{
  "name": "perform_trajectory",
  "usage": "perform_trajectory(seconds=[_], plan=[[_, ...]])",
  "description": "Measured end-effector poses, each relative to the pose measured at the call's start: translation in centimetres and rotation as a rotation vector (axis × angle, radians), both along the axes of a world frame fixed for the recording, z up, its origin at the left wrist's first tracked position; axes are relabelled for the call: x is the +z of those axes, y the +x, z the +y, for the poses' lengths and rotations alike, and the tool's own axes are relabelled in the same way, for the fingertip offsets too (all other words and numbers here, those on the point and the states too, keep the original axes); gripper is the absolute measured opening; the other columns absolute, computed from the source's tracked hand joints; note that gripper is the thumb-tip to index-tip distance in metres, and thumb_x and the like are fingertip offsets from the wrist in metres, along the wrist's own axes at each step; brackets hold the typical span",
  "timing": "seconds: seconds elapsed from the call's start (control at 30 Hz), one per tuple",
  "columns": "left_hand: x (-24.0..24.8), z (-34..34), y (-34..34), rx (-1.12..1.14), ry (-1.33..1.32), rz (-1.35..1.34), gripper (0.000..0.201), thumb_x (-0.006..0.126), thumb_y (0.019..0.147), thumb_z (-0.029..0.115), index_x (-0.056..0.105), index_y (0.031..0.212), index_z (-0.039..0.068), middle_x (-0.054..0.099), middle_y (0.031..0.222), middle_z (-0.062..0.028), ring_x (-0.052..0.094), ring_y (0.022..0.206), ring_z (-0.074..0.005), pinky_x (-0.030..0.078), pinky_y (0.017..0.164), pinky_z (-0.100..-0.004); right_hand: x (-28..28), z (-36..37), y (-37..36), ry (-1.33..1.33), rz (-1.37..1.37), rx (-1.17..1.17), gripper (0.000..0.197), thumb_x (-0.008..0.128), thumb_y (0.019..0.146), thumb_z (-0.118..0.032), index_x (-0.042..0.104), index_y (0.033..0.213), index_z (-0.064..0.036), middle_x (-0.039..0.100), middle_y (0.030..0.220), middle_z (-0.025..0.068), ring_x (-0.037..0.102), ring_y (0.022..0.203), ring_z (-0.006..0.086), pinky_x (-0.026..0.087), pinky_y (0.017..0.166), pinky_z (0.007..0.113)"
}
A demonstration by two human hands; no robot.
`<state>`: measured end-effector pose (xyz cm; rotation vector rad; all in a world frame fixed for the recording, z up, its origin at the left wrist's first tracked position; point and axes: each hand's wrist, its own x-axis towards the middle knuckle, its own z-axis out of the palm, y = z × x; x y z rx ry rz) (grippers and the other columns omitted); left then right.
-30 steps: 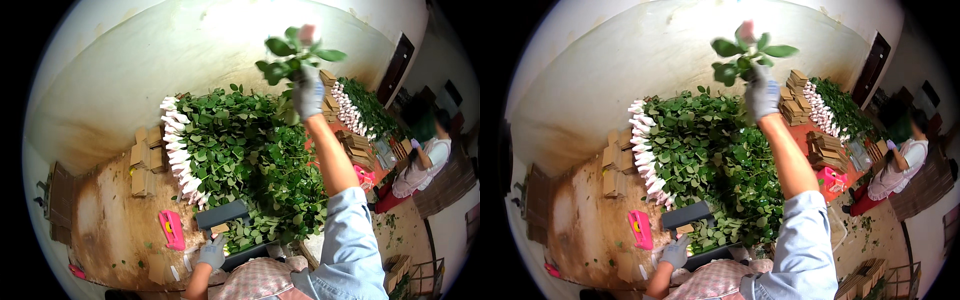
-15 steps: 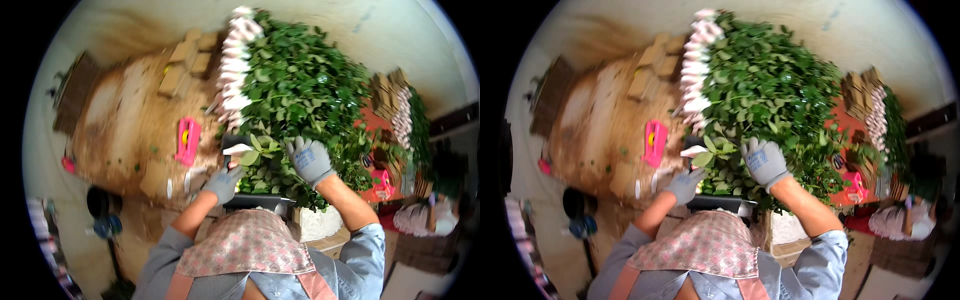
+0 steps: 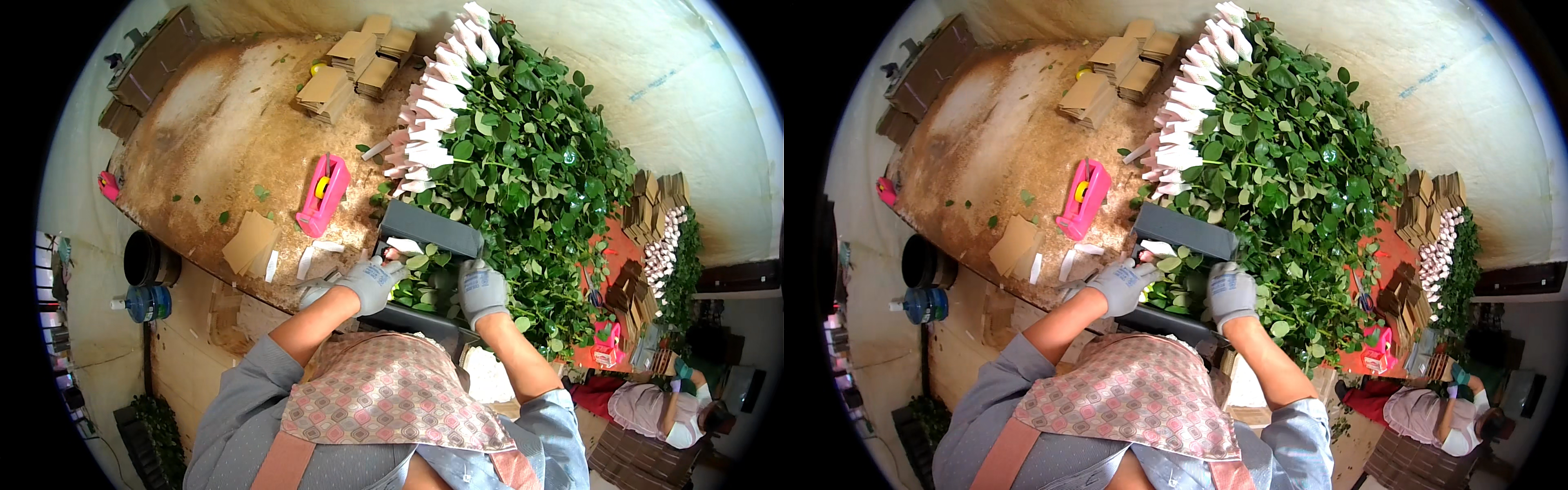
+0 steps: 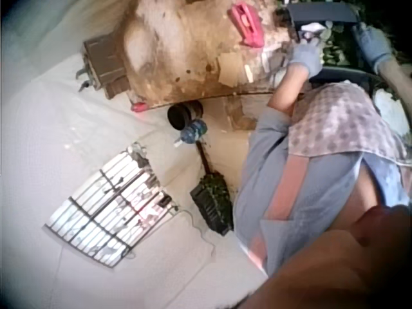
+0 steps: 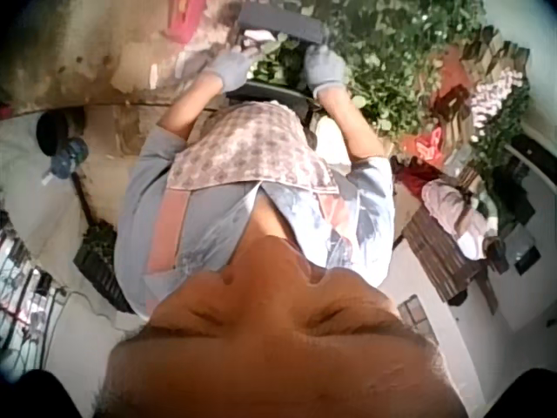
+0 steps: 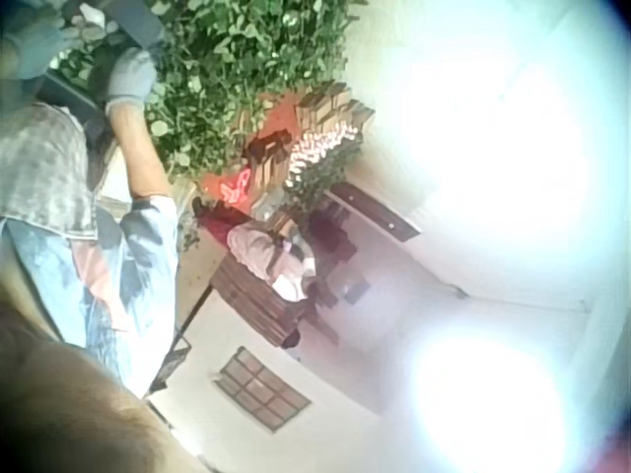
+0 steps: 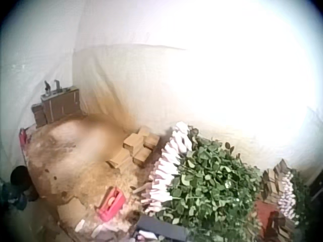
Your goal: The person bundles individual roses using a grouping tool, secures the bundle with tape, and then packs several bundles into a cardboard box.
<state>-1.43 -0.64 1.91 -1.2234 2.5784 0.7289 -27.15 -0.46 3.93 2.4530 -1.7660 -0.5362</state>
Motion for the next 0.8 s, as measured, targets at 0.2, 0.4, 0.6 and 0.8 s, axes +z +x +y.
perform_trajectory(seconds=[0.2, 0.4, 0.6, 0.8], plan=[[0.0, -0.6, -0.3, -0.068, 0.013, -0.104, 0.054, 0.056, 0.087, 0.011, 0.053, 0.141, 0.011, 0.053, 0.142, -0.0095, 0.056, 0.116, -0.0325, 0.034, 0.114, -0.054, -2.6, -1.8, 6.3, -0.17, -0.177, 0.235, 0.01, 0.058, 0.092, -0.017, 0.059, 0.097, -0.0087, 0.063, 0.083, 0.0096, 0.069, 0.067, 0.0238, 0.056, 0.057, 0.038], [-1.2, -0.2, 0.3, -0.014, -0.011, 0.028, 0.056, 0.056, 0.086, 0.012, 0.054, 0.142, 0.013, 0.053, 0.142, -0.0098, 0.055, 0.118, -0.0335, 0.035, 0.113, -0.0537, -6.5, -3.7, 6.1, -0.197, -0.318, 0.334, 0.02, 0.059, 0.091, -0.021, 0.057, 0.106, -0.0085, 0.062, 0.09, 0.0112, 0.066, 0.073, 0.0285, 0.053, 0.063, 0.042], [-0.2, -0.3, -0.2, -0.013, 0.02, 0.029, 0.053, 0.053, 0.088, 0.006, 0.056, 0.14, 0.013, 0.052, 0.142, -0.0121, 0.054, 0.121, -0.0369, 0.041, 0.107, -0.0496, -6.4, -3.6, 5.5, -0.215, -0.394, 0.349, 0.028, 0.061, 0.088, -0.025, 0.057, 0.111, -0.008, 0.06, 0.092, 0.0104, 0.065, 0.075, 0.0282, 0.053, 0.058, 0.041], [-0.6, -3.4, 1.7, 0.228, -0.19, 0.439, 0.037, 0.053, 0.094, 0.011, 0.063, 0.13, 0.01, 0.068, 0.111, -0.0156, 0.065, 0.1, -0.0374, 0.054, 0.089, -0.0456, -7.3, -3.9, 5.2, -0.233, -0.411, 0.404, 0.031, 0.057, 0.091, -0.02, 0.057, 0.118, -0.0049, 0.062, 0.092, 0.0111, 0.067, 0.073, 0.0275, 0.054, 0.059, 0.04]])
